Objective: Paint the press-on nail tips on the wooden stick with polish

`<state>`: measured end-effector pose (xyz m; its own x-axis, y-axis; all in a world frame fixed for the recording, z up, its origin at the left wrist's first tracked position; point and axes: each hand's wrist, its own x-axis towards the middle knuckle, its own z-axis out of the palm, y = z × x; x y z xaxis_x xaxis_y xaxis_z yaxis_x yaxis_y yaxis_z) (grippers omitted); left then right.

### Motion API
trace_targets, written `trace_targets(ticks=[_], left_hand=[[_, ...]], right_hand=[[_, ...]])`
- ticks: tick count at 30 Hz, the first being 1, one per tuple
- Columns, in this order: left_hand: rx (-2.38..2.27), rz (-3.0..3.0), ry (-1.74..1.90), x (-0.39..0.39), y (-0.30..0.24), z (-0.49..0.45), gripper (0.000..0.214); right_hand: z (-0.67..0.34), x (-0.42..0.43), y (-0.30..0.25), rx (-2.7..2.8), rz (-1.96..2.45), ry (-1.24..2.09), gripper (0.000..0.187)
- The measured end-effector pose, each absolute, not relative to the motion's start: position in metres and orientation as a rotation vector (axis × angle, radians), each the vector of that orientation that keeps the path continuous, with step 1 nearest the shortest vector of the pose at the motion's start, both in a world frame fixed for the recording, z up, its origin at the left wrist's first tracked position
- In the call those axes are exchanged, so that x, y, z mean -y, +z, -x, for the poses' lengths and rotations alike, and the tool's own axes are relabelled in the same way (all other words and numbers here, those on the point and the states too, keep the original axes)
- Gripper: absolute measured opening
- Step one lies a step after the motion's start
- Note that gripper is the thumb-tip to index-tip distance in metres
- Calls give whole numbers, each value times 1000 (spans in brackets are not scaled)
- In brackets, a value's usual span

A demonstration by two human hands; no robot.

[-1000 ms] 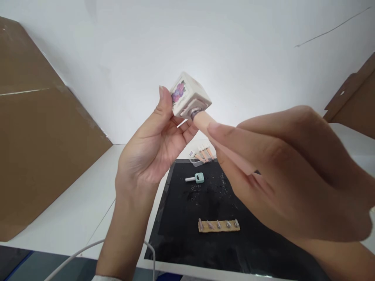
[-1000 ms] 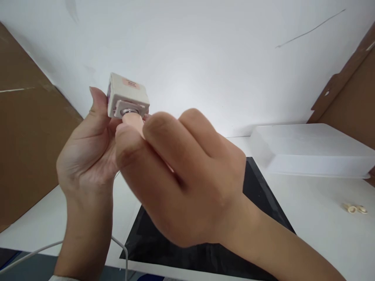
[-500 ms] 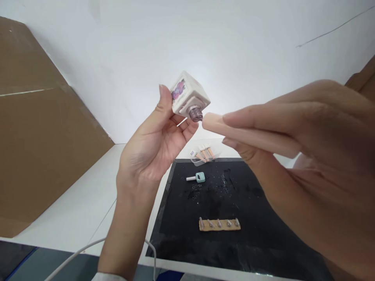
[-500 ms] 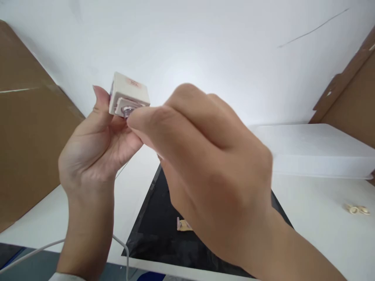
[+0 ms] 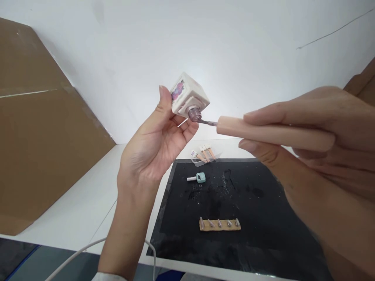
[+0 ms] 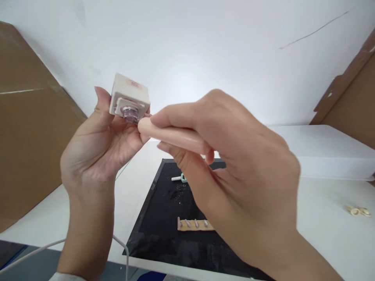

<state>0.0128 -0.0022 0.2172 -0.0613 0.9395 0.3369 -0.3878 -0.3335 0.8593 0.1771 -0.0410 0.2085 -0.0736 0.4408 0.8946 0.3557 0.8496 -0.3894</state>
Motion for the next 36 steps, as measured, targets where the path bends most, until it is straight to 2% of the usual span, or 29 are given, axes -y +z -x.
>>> trace_targets(ticks=[4,8,14,19,26,36], left_hand=[[-757,-1170,1653,3,217,-12,24],[-750,-1233,1643,4,212,-9,26],[-889,-1317,1687,4,180,5,22],[-1171,-1314,1593,6,139,19,28],[-1297,-1306,1378,9,94,29,29],[-1391,-1303,1171,17,31,33,32]], right_hand=[[-181,42,204,1653,637,218,45],[-186,38,189,1536,708,325,20],[-188,24,166,1371,648,709,2],[-191,13,149,1307,664,940,13],[-189,6,135,1219,777,1071,33],[-191,-5,104,1208,923,1164,39]])
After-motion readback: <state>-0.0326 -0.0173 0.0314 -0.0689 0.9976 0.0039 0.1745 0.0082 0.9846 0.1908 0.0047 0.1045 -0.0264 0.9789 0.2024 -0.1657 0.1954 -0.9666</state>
